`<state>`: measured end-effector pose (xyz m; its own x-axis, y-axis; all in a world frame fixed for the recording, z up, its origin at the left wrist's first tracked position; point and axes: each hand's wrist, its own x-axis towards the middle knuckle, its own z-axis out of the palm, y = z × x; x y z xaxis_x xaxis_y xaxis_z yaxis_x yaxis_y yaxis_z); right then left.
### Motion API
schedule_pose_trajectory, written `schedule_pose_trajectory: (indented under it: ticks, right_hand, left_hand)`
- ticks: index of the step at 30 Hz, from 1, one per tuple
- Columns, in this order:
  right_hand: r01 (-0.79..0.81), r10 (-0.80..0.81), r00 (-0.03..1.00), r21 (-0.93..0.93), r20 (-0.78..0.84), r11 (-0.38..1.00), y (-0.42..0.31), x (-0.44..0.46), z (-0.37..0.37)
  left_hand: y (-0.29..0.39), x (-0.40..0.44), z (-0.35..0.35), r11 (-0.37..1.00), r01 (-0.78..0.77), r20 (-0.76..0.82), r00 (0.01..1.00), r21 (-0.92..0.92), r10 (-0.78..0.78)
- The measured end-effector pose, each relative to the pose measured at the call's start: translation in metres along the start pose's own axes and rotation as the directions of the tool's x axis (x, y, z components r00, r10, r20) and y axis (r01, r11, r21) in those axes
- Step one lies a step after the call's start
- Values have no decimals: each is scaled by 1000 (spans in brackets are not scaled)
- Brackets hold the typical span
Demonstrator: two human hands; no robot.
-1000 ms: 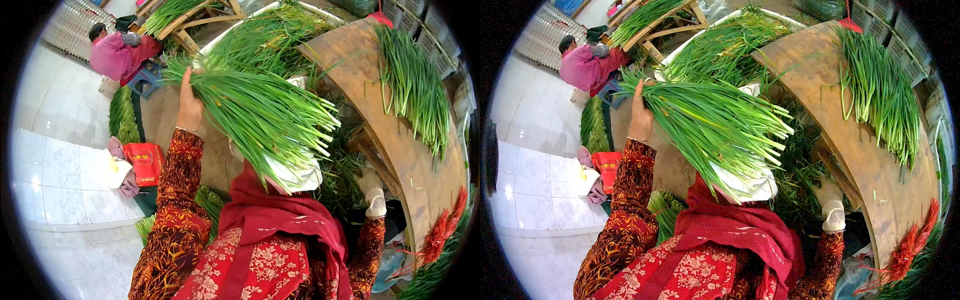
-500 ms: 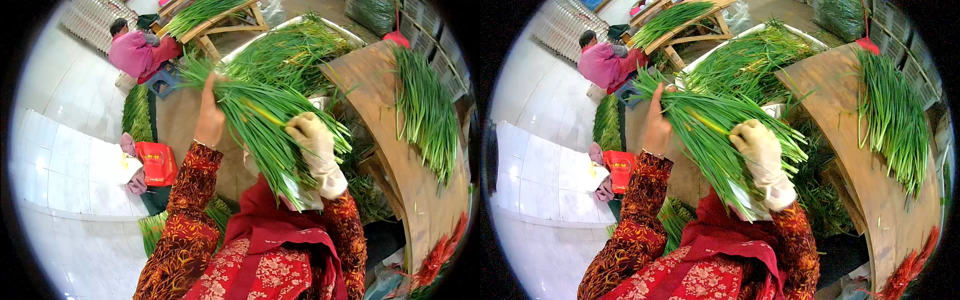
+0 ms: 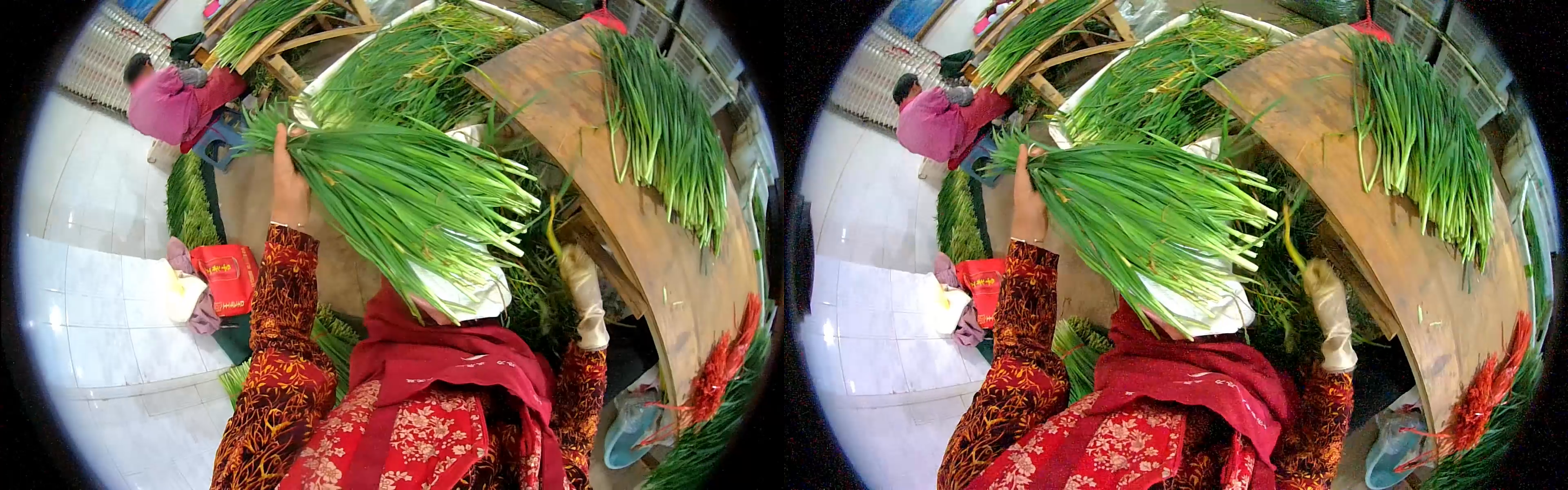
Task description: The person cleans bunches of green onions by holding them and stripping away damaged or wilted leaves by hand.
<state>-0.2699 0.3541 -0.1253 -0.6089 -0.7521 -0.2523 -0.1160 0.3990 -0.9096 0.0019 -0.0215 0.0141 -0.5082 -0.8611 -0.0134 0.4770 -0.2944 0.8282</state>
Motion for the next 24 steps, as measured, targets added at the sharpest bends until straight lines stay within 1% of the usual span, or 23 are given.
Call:
schedule_pose_trajectory:
  ticks: [1, 4, 5, 6, 8, 9, 10, 11, 12, 14, 15, 16, 18, 19, 20, 22, 23, 24]
  right_hand:
    - [-2, 2, 1000, 2, -10, 1000, 1, -6, -1]
    - [-81, 83, 996, 51, -37, 995, -3, -10, -10]
    - [-118, 120, 992, 65, -32, 991, -5, -15, -12]
    - [-149, 152, 988, 82, -32, 985, -9, -19, -14]
    - [-24, 44, 998, 354, -49, 935, -104, -13, 8]
    - [57, -41, 998, 309, -57, 949, -124, -3, 27]
    - [139, -129, 990, 259, -57, 956, -141, 6, 42]
    - [260, -260, 965, -2, -45, 966, -157, 18, 57]
    - [370, -382, 924, -258, 2, 893, -166, 31, 69]
    - [587, -600, 800, -205, -7, 783, -157, 58, 97]
    - [631, -657, 753, -243, -35, 737, -160, 63, 102]
    - [629, -654, 755, -235, -39, 741, -162, 60, 101]
    - [580, -571, 812, 53, -122, 813, -156, 58, 97]
    - [553, -526, 829, 134, -192, 822, -152, 55, 92]
    - [261, -257, 964, 454, -71, 852, -149, 50, 85]
    - [173, -197, 979, 722, -51, 670, -151, 41, 68]
    - [129, -176, 984, 781, -25, 610, -144, 39, 62]
    - [124, -191, 981, 803, -13, 583, -137, 38, 55]
  left_hand:
    - [-1, -12, 14, 978, -79, -82, 992, 193, 96]
    - [-4, -9, 13, 966, -90, -41, 994, 242, 103]
    - [0, -15, 21, 984, -15, -1, 1000, 177, 15]
    - [1, -20, 29, 984, -10, 0, 1000, 179, 10]
    - [3, -24, 43, 969, -39, -73, 996, 245, 59]
    - [1, -18, 41, 967, -49, -65, 996, 251, 67]
    - [-1, -9, 33, 988, -51, -69, 996, 143, 62]
    - [-2, -4, 27, 998, -54, -76, 996, 33, 56]
    - [1, -2, 25, 997, -68, -84, 994, 36, 70]
    - [2, 0, 24, 999, -38, -25, 999, -39, 37]
    - [2, -3, 34, 997, -62, -155, 986, -37, 55]
    - [3, -5, 36, 997, -75, -166, 984, -33, 69]
    - [3, -9, 36, 994, -84, -172, 981, 67, 94]
    - [2, -6, 26, 997, -73, -106, 992, -29, 69]
    - [3, -7, 24, 997, -68, -107, 992, -33, 64]
    - [1, -10, 22, 997, -49, -38, 998, 66, 52]
    - [0, -12, 22, 997, -42, -36, 998, 64, 44]
    - [-1, -14, 22, 992, -71, -54, 996, 108, 77]
